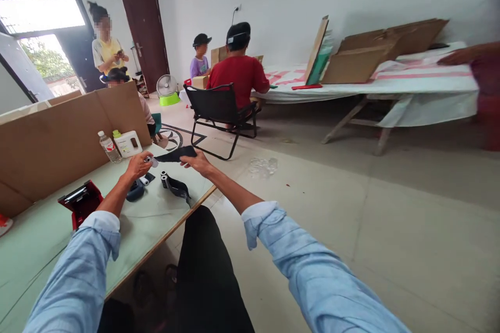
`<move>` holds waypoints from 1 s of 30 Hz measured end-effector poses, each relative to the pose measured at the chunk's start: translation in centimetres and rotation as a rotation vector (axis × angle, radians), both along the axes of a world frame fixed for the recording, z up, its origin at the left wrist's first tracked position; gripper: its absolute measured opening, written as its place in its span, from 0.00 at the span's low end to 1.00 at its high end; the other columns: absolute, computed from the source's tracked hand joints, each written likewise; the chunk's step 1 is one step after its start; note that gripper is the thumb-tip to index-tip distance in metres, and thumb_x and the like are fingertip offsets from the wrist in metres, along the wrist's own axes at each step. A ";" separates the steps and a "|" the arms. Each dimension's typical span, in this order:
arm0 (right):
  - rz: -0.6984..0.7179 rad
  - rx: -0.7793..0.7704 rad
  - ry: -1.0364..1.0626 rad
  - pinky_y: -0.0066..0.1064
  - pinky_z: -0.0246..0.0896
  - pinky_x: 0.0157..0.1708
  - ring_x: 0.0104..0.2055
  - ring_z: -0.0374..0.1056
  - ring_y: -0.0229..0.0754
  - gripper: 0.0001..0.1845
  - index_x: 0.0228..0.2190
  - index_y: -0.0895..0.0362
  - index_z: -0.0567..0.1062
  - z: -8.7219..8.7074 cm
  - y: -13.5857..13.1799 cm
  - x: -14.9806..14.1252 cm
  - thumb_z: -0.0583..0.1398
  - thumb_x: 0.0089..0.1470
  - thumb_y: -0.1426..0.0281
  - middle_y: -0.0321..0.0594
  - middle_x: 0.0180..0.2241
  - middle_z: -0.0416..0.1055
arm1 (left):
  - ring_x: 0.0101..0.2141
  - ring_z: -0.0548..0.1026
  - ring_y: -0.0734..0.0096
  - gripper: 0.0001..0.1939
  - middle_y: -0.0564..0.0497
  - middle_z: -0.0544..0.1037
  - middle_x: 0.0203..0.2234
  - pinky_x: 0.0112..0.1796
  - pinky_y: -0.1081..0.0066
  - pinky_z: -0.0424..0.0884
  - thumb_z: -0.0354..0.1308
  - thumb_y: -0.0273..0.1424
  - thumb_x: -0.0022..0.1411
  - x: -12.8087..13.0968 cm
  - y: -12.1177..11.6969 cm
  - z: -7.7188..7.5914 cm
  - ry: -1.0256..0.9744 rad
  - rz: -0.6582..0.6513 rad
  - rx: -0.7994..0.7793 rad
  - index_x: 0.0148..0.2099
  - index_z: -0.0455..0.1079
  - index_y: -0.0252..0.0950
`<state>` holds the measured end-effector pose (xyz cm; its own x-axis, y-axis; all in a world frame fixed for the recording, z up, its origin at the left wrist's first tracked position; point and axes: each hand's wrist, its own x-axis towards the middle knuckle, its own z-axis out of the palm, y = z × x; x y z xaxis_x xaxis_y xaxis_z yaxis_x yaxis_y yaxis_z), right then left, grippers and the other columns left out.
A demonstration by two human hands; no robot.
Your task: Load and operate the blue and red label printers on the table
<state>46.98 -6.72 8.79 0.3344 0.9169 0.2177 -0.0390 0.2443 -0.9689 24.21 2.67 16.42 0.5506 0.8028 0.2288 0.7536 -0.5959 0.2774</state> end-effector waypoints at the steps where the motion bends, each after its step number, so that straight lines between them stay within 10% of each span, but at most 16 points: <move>1: -0.029 -0.016 0.005 0.26 0.65 0.23 0.25 0.72 0.40 0.10 0.23 0.57 0.72 -1.3 -0.2 0.2 0.66 0.41 0.64 0.37 0.21 0.73 | 0.47 0.80 0.57 0.23 0.46 0.85 0.46 0.52 0.64 0.73 0.58 0.25 0.57 1.1 0.4 -0.5 0.026 0.000 -0.011 0.54 0.81 0.39; 8: -0.117 -0.050 -0.081 0.27 0.55 0.24 0.23 0.61 0.37 0.13 0.19 0.54 0.66 -7.2 -1.0 0.0 0.60 0.45 0.60 0.32 0.17 0.62 | 0.51 0.80 0.54 0.24 0.41 0.85 0.49 0.55 0.62 0.72 0.58 0.23 0.56 4.6 2.6 -3.7 0.188 -0.031 -0.111 0.54 0.81 0.36; 14: -0.084 0.006 -0.254 0.28 0.52 0.31 0.28 0.58 0.36 0.13 0.18 0.55 0.65 -8.1 -2.8 -0.1 0.58 0.47 0.62 0.30 0.20 0.61 | 0.46 0.82 0.57 0.27 0.42 0.84 0.48 0.49 0.63 0.77 0.60 0.39 0.63 3.9 3.1 -4.8 0.260 -0.144 -0.262 0.61 0.75 0.35; 20: -0.066 -0.011 -0.409 0.28 0.53 0.32 0.29 0.59 0.37 0.10 0.24 0.56 0.73 -7.9 -5.0 -0.8 0.57 0.54 0.66 0.31 0.23 0.66 | 0.56 0.77 0.50 0.55 0.39 0.75 0.60 0.58 0.60 0.73 0.80 0.37 0.36 4.3 2.1 -5.4 0.283 -0.233 -0.263 0.68 0.68 0.39; 30: -0.032 -0.060 -0.615 0.28 0.51 0.31 0.29 0.64 0.38 0.10 0.30 0.56 0.78 -7.7 -6.9 -3.2 0.56 0.58 0.71 0.34 0.26 0.73 | 0.49 0.78 0.55 0.28 0.42 0.80 0.48 0.49 0.66 0.73 0.68 0.26 0.48 4.1 -0.5 -6.2 0.350 -0.076 -0.142 0.54 0.78 0.36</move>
